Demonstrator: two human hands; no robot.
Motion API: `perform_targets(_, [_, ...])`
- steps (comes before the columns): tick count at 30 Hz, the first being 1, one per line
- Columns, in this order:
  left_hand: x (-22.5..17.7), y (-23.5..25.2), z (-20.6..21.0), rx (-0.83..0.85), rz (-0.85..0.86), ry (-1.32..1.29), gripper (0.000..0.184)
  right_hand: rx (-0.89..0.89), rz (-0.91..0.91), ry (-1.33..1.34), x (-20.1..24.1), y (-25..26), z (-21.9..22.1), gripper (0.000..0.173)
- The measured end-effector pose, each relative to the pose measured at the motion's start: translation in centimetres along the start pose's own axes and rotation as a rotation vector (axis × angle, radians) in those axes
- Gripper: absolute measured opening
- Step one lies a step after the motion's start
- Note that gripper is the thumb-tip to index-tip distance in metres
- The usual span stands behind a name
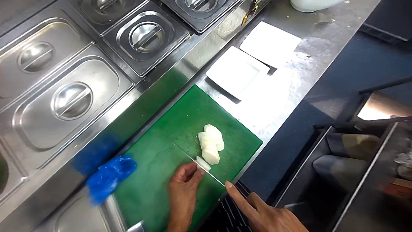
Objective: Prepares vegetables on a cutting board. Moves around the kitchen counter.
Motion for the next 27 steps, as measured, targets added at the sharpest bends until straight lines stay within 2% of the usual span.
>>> perform_targets(22, [0.4,0.4,-0.3,-0.029,0.02,0.04,0.022,0.021,0.014,-0.018,-0.5,0.4,1.2,0.058])
perform_targets(27, [0.3,0.5,-0.4,-0.039,0.004,0.07,0.023,0.021,0.02,-0.039,-0.9,1.2,2.2,0.062])
Point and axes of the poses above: each hand's wrist, its own y-axis towards the middle knuckle, its own z-axis out of the palm, x = y × z, the point moved 8 cm from there along y, towards the middle knuckle, and after that the axes turned 1 degree about y, right-handed, at the moved point
